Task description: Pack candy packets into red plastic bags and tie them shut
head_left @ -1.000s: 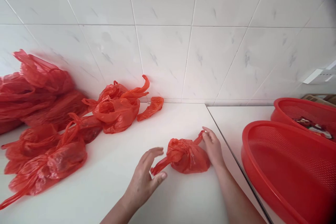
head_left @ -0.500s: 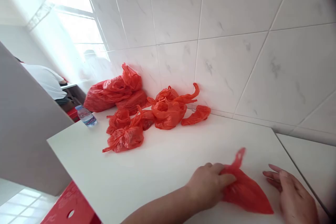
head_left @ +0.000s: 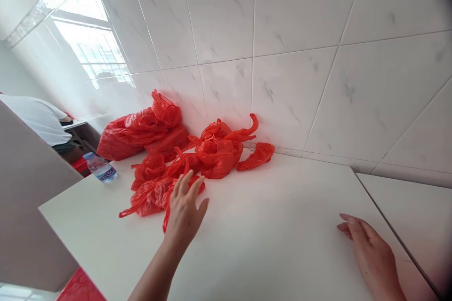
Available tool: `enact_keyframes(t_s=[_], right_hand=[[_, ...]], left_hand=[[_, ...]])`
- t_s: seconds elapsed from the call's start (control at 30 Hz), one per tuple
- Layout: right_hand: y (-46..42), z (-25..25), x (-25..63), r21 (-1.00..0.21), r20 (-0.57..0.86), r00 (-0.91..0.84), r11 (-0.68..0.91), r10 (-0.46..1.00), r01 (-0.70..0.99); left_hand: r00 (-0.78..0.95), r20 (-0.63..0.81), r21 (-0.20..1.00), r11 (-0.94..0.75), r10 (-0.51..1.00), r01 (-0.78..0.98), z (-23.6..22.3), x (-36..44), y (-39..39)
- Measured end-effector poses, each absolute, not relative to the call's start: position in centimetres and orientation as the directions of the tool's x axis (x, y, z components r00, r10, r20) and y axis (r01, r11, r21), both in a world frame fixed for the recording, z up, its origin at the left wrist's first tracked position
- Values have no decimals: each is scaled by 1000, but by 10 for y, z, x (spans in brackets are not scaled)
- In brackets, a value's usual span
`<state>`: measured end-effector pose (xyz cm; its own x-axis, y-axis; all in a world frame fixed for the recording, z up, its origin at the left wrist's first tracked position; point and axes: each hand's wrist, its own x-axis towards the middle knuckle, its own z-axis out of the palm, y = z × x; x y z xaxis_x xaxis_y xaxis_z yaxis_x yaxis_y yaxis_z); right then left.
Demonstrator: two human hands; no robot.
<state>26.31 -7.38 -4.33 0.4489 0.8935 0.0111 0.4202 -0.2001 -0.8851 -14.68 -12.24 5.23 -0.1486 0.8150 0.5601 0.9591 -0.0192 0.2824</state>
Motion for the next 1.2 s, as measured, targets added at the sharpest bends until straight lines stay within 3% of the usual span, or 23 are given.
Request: enact_keyframes(t_s=[0.13,0.23,0.4,0.53,0.6,0.67,0.73,0.8,0.93,1.03,1.2], right_hand=[[-73,-40,261,-866,-13,443,-232,896,444],[-74,-34,258,-870,-25,445,-238,895,431],[-74,-30,254,-884,-10,438,-213,899,417],[-75,-33,246,-899,42,387,-134,921,416],[-76,-32,234,-943,60,356,-64,933,327],[-78,-29,217,-992,60,309,21,949,126],[-80,-25,199,-996,44,206,60,977,-70],[-83,-23,187,-990,12,122,30,992,-141],[-84,-26,192,-962,-73,122,-38,990,-269],[-79,-30,211,-897,-118,189,-23,975,-441],[-75,-30,227,-874,-121,223,2,967,-486]], left_hand=[[110,448,488,-346,887,802,43,-99,-79],[187,408,585,-413,894,698,35,-63,-26],[106,339,705,-327,935,629,20,-25,42],[62,232,853,-234,971,466,2,-1,32],[55,174,925,-182,983,333,-8,13,7],[80,118,975,-131,990,178,-14,25,-22],[137,79,996,-84,987,32,-17,35,-47],[177,55,996,-41,983,-80,-17,40,-61],[65,26,979,-12,998,-205,-18,29,-57],[-91,16,974,-36,996,-223,-24,11,-39],[-255,64,992,-89,965,-85,-21,-8,-28]])
